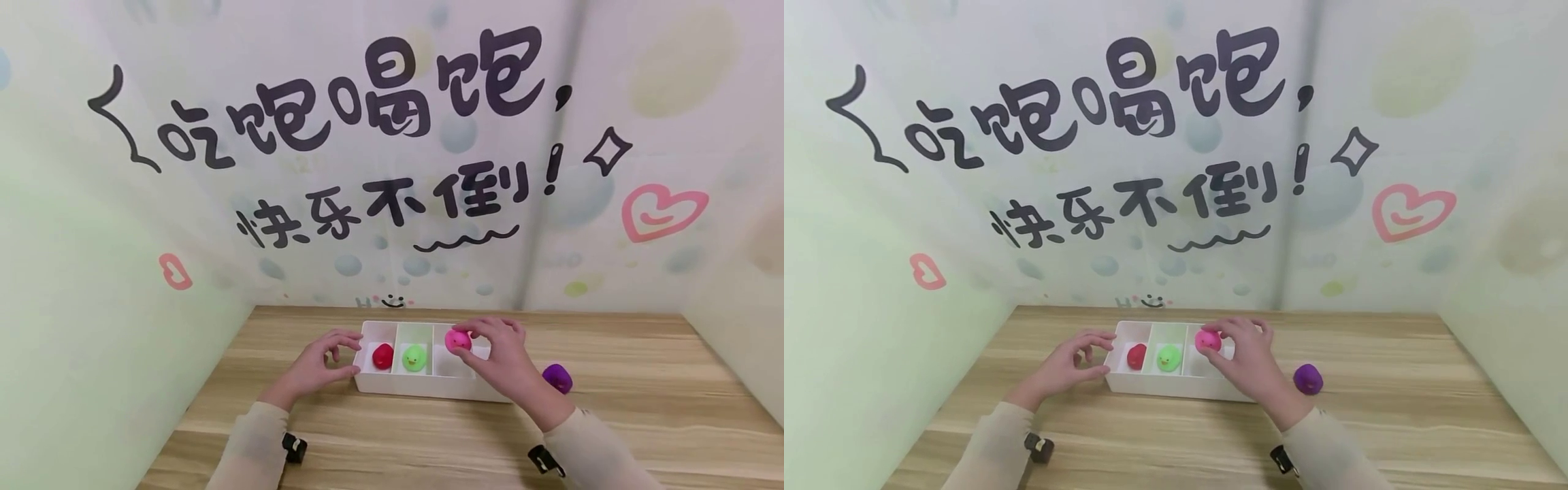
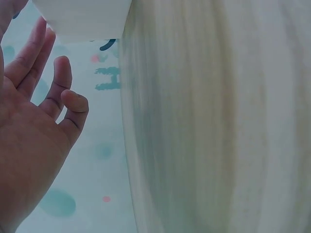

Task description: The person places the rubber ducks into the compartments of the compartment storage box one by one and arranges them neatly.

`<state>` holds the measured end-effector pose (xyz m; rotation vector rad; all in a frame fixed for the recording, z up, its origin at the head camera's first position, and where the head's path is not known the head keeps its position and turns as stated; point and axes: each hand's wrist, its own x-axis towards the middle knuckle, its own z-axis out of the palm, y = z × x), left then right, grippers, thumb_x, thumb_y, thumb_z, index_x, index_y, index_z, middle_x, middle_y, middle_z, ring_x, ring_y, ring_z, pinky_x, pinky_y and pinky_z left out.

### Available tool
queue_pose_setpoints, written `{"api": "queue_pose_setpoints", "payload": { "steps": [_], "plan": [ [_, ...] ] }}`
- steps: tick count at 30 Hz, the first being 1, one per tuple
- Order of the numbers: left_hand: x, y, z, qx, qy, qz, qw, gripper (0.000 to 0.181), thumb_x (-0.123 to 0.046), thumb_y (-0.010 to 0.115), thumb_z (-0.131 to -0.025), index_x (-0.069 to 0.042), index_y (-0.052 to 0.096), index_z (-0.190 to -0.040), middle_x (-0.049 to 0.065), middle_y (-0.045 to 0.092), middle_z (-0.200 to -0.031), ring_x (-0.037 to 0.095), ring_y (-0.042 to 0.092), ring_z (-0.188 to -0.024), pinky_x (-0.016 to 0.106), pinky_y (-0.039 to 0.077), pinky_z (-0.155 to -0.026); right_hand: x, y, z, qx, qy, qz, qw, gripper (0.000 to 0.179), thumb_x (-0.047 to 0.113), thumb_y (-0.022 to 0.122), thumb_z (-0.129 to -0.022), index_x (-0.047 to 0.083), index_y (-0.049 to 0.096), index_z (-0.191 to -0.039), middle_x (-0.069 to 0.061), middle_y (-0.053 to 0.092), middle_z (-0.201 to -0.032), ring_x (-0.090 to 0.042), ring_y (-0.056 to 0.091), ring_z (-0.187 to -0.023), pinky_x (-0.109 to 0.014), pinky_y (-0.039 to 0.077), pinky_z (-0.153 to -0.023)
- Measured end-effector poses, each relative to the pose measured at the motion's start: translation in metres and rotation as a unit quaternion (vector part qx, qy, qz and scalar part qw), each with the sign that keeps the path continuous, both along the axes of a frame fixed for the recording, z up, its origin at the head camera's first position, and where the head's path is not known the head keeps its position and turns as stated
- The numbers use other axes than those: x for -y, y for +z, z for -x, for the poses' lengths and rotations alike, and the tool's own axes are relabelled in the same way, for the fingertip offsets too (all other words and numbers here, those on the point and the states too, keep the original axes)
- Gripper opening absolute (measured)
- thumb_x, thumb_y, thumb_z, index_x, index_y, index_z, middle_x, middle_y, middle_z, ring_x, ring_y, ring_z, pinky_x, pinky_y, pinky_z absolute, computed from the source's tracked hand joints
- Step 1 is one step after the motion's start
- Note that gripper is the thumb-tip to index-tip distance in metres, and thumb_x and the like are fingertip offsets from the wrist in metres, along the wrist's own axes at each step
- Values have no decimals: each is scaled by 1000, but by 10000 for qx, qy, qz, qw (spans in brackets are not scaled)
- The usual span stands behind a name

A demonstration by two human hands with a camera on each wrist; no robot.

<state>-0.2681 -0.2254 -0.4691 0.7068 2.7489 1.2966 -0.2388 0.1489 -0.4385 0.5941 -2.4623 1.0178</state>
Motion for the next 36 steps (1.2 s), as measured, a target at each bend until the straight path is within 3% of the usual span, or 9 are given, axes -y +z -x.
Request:
{"api": "queue_pose_setpoints", "payload": {
  "steps": [7,23,28,36],
  "plan": [
    [-1,1,0,22,38,36,10000,34,-17,85,-86,-12,71,-117,0,62,-144,35,55,-93,31,44,-73,8,-9,6,-77,71,-329,9994,33,22,89,-82,17,75,-111,3,74,-110,-23,65,-108,-62,21,-109],
    [-1,3,-2,-82,-53,-41,9999,32,-17,85,-87,-14,71,-115,3,62,-143,41,54,-93,38,46,-73,10,-13,20,267,502,-1321,9896,27,21,89,-82,15,77,-105,1,74,-104,-22,65,-101,-61,26,-109],
    [0,3,-1,-137,-78,-77,9998,31,-21,85,-86,-18,71,-114,2,63,-143,41,55,-92,38,46,-74,10,-14,24,507,557,-1403,9872,26,20,90,-80,15,77,-102,5,75,-99,-21,67,-95,-62,27,-108],
    [0,3,-2,-95,-100,-54,9999,32,-21,85,-86,-14,71,-115,3,62,-143,41,55,-93,34,45,-72,14,-13,33,1034,554,-1581,9804,22,22,91,-79,17,77,-95,9,73,-89,-18,67,-93,-67,22,-112]
  ]
}}
